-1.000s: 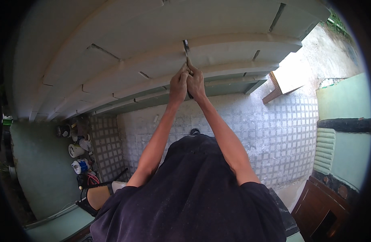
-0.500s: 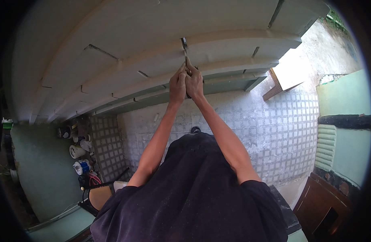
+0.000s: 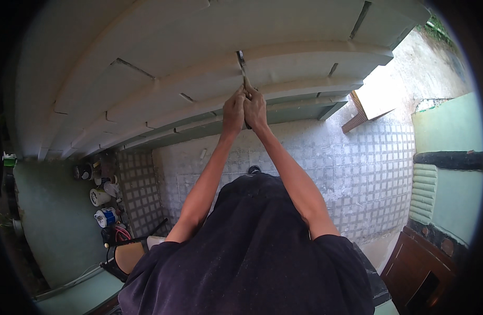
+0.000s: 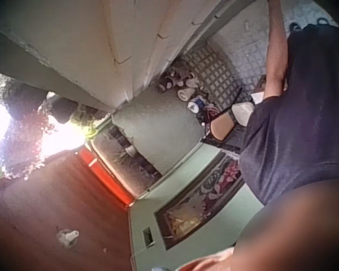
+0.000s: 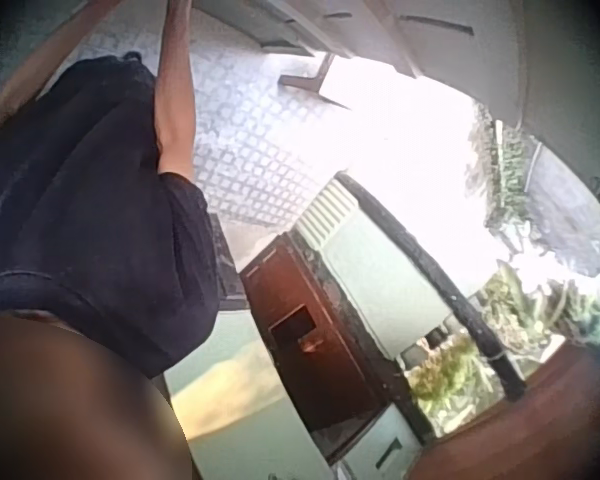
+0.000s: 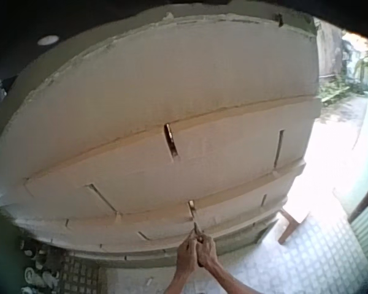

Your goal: Scraping and smoothing cracks in an exterior wall using a putty knife.

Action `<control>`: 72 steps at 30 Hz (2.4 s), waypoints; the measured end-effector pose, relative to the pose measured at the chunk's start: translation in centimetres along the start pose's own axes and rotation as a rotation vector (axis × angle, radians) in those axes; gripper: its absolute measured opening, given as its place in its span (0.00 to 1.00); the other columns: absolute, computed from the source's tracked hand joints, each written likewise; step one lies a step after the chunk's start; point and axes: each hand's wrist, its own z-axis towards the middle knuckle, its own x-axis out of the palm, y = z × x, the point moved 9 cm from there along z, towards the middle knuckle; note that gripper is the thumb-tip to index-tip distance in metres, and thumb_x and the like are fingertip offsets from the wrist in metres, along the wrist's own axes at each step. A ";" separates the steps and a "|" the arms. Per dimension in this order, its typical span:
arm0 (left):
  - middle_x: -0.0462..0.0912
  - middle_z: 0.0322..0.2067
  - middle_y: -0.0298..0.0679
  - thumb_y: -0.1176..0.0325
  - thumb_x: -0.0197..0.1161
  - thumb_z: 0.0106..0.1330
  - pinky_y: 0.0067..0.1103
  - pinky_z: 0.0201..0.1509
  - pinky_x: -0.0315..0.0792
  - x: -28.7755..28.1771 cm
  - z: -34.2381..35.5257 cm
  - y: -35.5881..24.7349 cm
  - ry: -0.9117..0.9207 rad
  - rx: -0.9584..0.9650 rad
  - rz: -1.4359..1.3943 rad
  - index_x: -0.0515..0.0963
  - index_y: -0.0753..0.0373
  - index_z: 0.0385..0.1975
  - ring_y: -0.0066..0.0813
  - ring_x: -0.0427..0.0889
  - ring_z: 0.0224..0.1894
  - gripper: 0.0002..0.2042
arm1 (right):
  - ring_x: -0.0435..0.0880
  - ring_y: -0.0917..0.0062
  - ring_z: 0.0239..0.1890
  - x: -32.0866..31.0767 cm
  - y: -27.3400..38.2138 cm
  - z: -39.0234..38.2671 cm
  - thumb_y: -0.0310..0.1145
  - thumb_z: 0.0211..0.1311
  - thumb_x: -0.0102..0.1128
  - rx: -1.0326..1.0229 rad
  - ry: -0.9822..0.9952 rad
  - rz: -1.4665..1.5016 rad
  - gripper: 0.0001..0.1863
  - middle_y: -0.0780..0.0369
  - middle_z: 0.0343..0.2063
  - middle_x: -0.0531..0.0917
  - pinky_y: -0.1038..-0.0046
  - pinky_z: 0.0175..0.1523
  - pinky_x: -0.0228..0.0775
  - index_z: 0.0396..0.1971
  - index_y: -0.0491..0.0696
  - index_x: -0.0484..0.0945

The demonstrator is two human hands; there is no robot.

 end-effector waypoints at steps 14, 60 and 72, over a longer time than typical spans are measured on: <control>0.79 0.53 0.49 0.69 0.46 0.70 0.21 0.59 0.67 -0.3 -2.1 1.6 0.060 -0.088 0.009 0.70 0.74 0.57 0.29 0.77 0.54 0.20 | 0.84 0.66 0.37 0.8 -3.7 -2.8 0.36 0.57 0.52 0.164 -0.031 0.022 0.33 0.47 0.35 0.83 0.67 0.45 0.72 0.65 0.48 0.64; 0.82 0.44 0.55 0.66 0.49 0.68 0.25 0.53 0.72 -0.1 0.1 -4.9 -0.039 0.087 -0.089 0.71 0.72 0.56 0.37 0.82 0.46 0.21 | 0.75 0.83 0.31 -0.7 2.8 1.0 0.32 0.62 0.47 -0.046 0.081 -0.048 0.28 0.61 0.26 0.79 0.77 0.39 0.70 0.64 0.43 0.66; 0.82 0.39 0.55 0.69 0.49 0.67 0.24 0.49 0.72 0.4 1.2 -4.4 -0.022 0.040 0.091 0.72 0.73 0.54 0.29 0.82 0.42 0.19 | 0.74 0.82 0.28 -1.1 -0.1 2.8 0.31 0.60 0.48 -0.055 -0.003 -0.114 0.28 0.60 0.23 0.79 0.74 0.35 0.70 0.63 0.42 0.67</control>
